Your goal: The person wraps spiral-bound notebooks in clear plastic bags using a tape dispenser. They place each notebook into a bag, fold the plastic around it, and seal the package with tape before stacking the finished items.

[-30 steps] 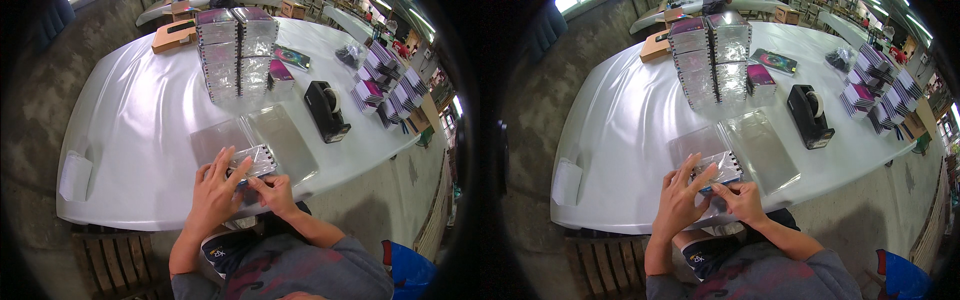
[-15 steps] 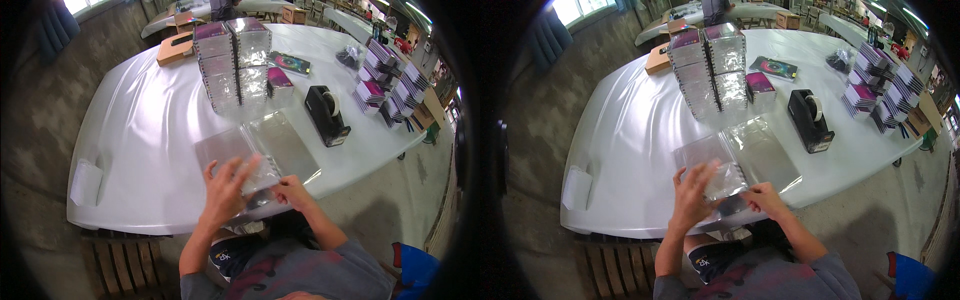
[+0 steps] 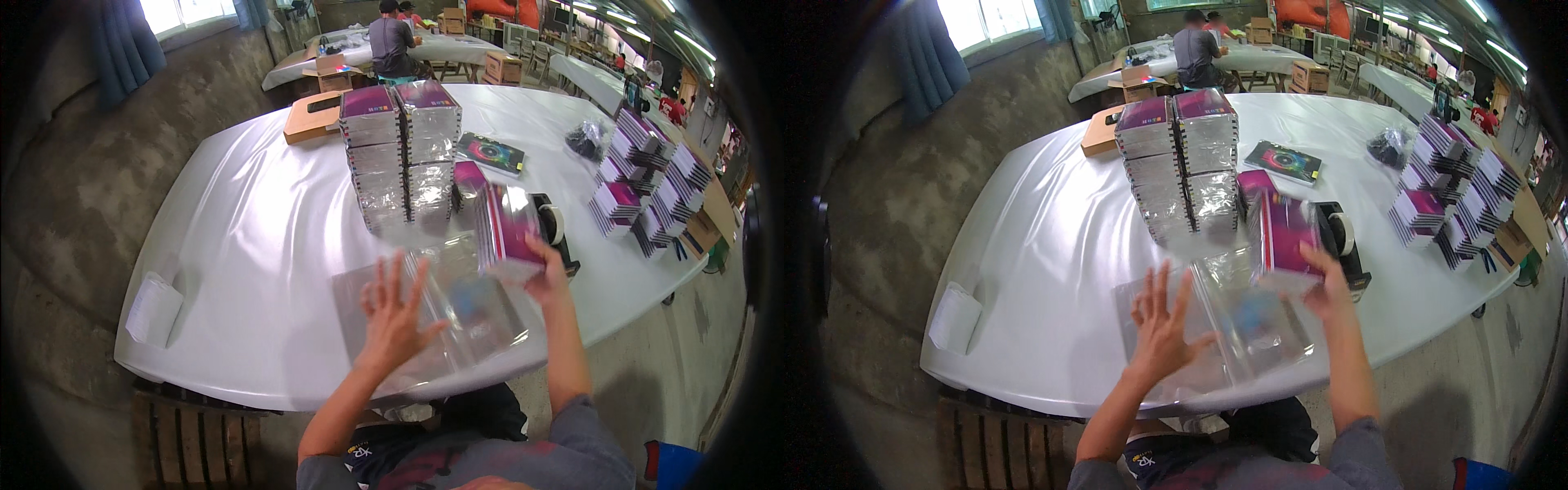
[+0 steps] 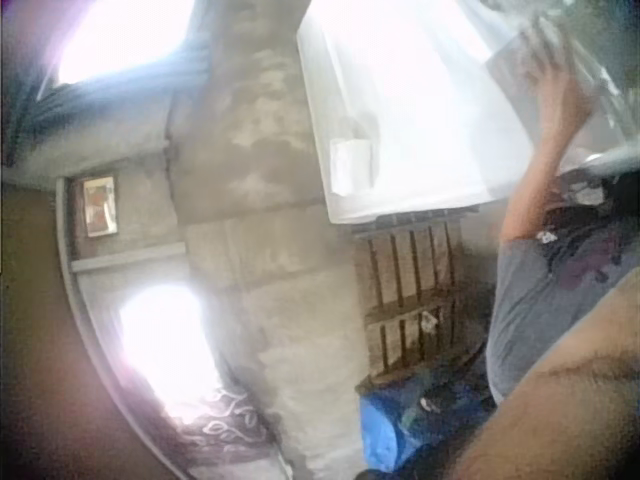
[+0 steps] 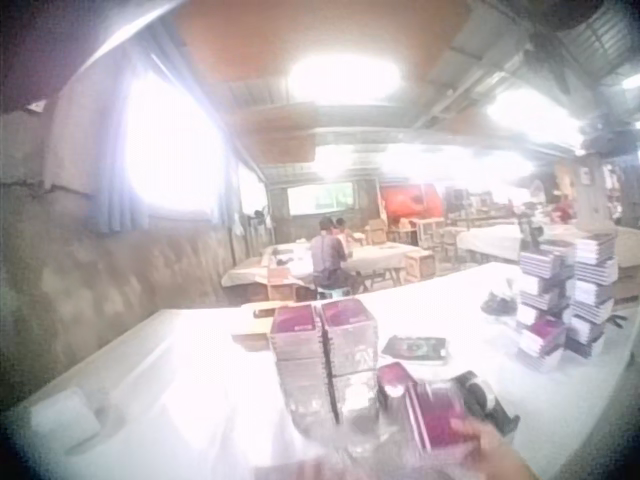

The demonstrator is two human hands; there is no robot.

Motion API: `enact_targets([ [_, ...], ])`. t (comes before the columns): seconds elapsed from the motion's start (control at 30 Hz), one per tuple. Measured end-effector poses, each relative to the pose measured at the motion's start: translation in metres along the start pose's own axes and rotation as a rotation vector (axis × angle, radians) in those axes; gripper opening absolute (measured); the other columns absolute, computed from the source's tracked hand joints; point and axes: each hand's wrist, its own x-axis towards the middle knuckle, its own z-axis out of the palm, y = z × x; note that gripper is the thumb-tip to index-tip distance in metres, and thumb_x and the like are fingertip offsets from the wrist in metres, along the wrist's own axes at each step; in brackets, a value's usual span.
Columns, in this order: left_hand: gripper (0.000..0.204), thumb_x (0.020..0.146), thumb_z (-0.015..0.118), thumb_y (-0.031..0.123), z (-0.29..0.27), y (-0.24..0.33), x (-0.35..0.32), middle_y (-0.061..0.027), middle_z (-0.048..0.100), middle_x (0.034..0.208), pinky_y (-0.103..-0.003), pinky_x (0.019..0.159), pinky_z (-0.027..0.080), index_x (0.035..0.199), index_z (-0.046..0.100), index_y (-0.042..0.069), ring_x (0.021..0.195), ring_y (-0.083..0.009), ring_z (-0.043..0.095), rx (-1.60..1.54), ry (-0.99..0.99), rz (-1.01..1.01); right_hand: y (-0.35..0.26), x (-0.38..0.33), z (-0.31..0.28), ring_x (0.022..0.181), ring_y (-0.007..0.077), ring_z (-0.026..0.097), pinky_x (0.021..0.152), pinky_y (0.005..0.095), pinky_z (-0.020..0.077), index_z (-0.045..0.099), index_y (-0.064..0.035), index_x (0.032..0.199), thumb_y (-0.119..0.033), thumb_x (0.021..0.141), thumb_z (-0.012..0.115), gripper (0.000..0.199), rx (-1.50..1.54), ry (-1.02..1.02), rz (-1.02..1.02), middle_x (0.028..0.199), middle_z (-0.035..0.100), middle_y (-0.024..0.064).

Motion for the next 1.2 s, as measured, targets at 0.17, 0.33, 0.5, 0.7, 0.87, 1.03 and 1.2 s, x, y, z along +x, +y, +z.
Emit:
enact_targets([
  [0.17, 0.111, 0.058, 0.076, 0.062, 0.008, -0.064, 0.001, -0.0178, 0.011, 0.155, -0.065, 0.104, 0.02, 0.147, 0.026, 0.021, 0.14, -0.0445, 0.012, 0.157, -0.568, -0.42, -0.077, 0.108, 0.01, 0.094, 0.0298, 0.059, 0.072, 0.0584, 0.0475, 0.057, -0.0127, 0.11, -0.021, 0.076, 0.064, 0.036, -0.321, 0.034, -0.041, 0.103, 0.062, 0.0073],
  [0.33, 0.111, 0.052, 0.081, 0.057, 0.003, -0.1, -0.001, -0.0155, 0.016, 0.154, -0.058, 0.107, 0.024, 0.146, 0.031, 0.025, 0.139, -0.045, 0.017, 0.016, -0.603, -0.383, -0.075, 0.195, 0.005, 0.075, 0.0251, 0.063, 0.066, 0.0421, 0.0511, 0.061, -0.0096, 0.09, -0.014, 0.071, 0.06, 0.02, -0.268, -0.012, 0.03, 0.083, 0.065, 0.0073],
  [0.5, 0.111, 0.047, 0.086, 0.049, 0.02, -0.119, 0.007, -0.0127, 0.019, 0.154, -0.051, 0.11, 0.026, 0.143, 0.036, 0.024, 0.139, -0.0431, 0.016, -0.142, -0.533, -0.259, -0.089, 0.286, -0.088, 0.078, 0.025, 0.062, 0.07, 0.0418, 0.0508, 0.062, -0.0095, 0.087, -0.021, 0.074, 0.06, 0.017, -0.285, -0.208, 0.237, 0.086, 0.065, 0.0075],
  [0.7, 0.107, 0.05, 0.085, 0.05, 0.013, -0.13, -0.013, -0.0106, 0.024, 0.153, -0.047, 0.113, 0.024, 0.141, 0.04, 0.019, 0.14, -0.0405, 0.016, -0.162, -0.445, -0.336, -0.052, 0.229, 0.035, 0.098, 0.0246, 0.056, 0.082, 0.0496, 0.0442, 0.055, -0.0154, 0.114, -0.048, 0.077, 0.068, 0.051, -0.882, 0.161, 0.063, 0.112, 0.059, 0.008],
  [0.87, 0.107, 0.05, 0.086, 0.05, 0.022, -0.13, -0.012, -0.01, 0.024, 0.153, -0.045, 0.113, 0.023, 0.141, 0.039, 0.019, 0.141, -0.0379, 0.016, -0.205, -0.382, -0.272, -0.063, 0.232, 0.009, 0.105, 0.0232, 0.051, 0.086, 0.0527, 0.0383, 0.044, -0.0223, 0.124, -0.05, 0.075, 0.073, 0.063, -0.747, 0.098, 0.154, 0.116, 0.057, 0.0038],
  [1.03, 0.107, 0.051, 0.086, 0.047, 0.016, -0.123, -0.009, -0.0085, 0.023, 0.153, -0.045, 0.114, 0.022, 0.142, 0.038, 0.019, 0.141, -0.0364, 0.015, -0.193, -0.417, -0.319, -0.067, 0.226, 0.01, 0.11, 0.0263, 0.048, 0.085, 0.0574, 0.0339, 0.043, -0.0288, 0.125, -0.048, 0.075, 0.072, 0.061, -0.909, 0.141, 0.221, 0.123, 0.053, 0.003],
  [1.2, 0.105, 0.052, 0.086, 0.046, 0.017, -0.122, -0.01, -0.0063, 0.022, 0.154, -0.047, 0.114, 0.022, 0.142, 0.038, 0.021, 0.142, -0.0349, 0.014, -0.153, -0.412, -0.333, -0.054, 0.216, 0.001, 0.113, 0.0319, 0.045, 0.086, 0.0634, 0.0321, 0.048, -0.0272, 0.122, -0.046, 0.074, 0.072, 0.057, -0.799, 0.211, 0.312, 0.126, 0.051, 0.0059],
])
